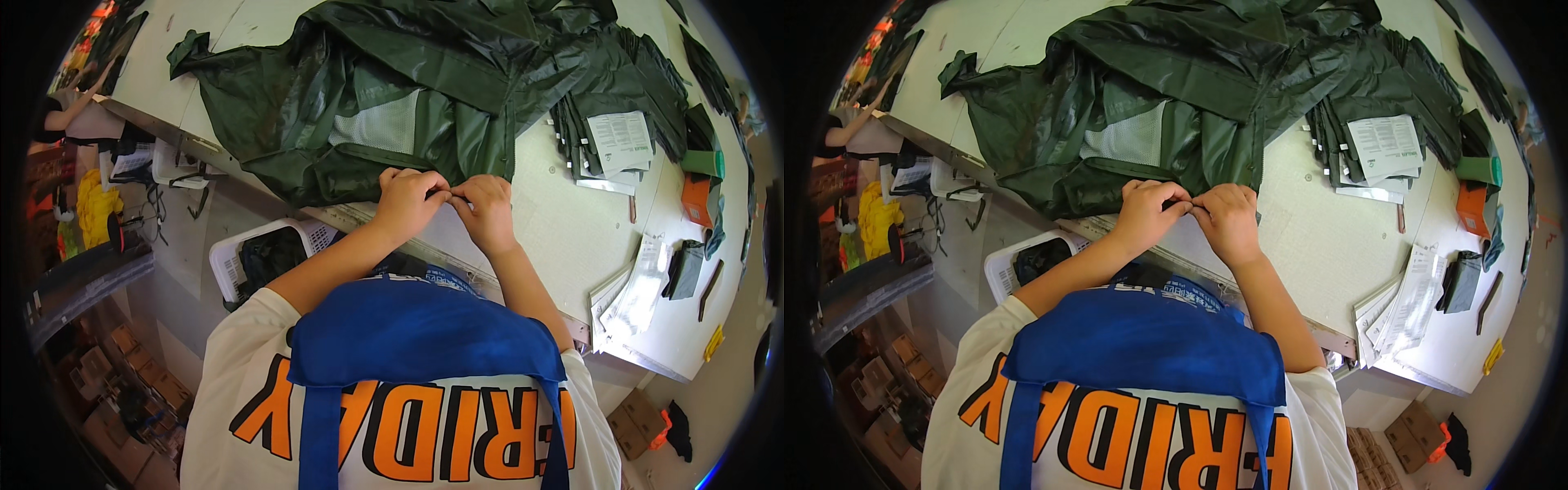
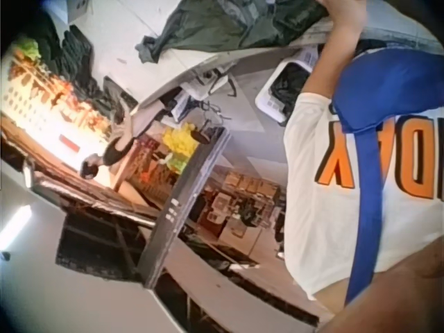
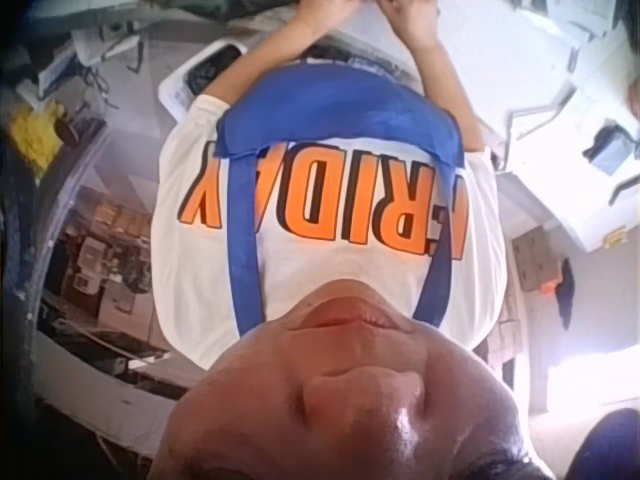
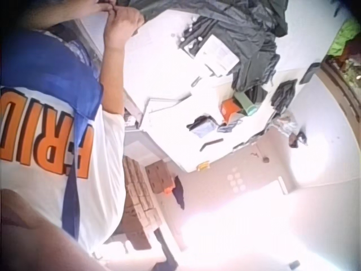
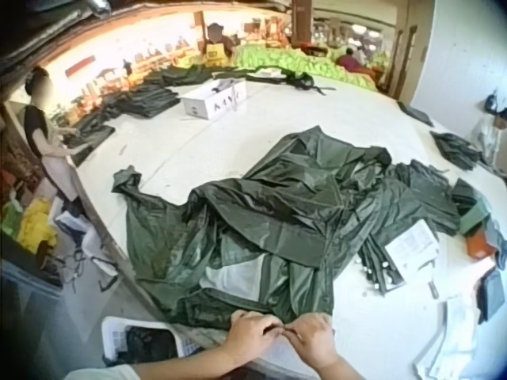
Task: The person folds a dark green jacket on a white table, aligning edges and smoothing the fabric. They then place the folded jacket into a white plastic basket and pick up another jacket to begin folding it.
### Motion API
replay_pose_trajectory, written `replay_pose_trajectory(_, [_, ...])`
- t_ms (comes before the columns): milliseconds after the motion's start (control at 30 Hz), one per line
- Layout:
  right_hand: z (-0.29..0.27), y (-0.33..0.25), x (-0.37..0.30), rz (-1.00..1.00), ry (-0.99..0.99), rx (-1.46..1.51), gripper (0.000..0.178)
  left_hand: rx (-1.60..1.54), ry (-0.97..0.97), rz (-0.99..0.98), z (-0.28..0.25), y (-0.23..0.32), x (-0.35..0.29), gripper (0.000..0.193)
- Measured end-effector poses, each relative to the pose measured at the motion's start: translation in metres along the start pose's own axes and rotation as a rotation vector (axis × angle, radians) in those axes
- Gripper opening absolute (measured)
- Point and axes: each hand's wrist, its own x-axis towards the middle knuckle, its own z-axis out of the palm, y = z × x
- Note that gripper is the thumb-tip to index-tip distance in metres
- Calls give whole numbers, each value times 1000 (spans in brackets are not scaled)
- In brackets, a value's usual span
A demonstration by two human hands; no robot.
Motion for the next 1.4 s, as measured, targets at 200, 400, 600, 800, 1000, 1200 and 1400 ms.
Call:
replay_pose_trajectory(200, [-2, 3, -3, 9, -18, 54, 14, -62, -21, 37, -11, 10, -5, 20])
replay_pose_trajectory(400, [-6, -2, -3, -20, -2, 82, 15, -165, -121, 19, -12, -2, -3, 23])
replay_pose_trajectory(600, [-8, -1, 0, -76, -19, 94, 16, -144, -124, 61, -16, 1, -5, 18])
replay_pose_trajectory(800, [-7, -2, 0, -85, -4, 93, 17, -52, 48, 26, -6, 5, -13, 9])
replay_pose_trajectory(1000, [-4, -4, -2, -110, 9, -1, 16, 165, 57, -28, -8, 15, -16, 7])
replay_pose_trajectory(1200, [-11, -17, 3, -193, 14, -118, 14, 32, -23, -70, -10, 15, -14, 10])
replay_pose_trajectory(1400, [-26, -6, -1, -132, 13, -126, 15, 190, 242, 4, -37, 2, -18, 12])
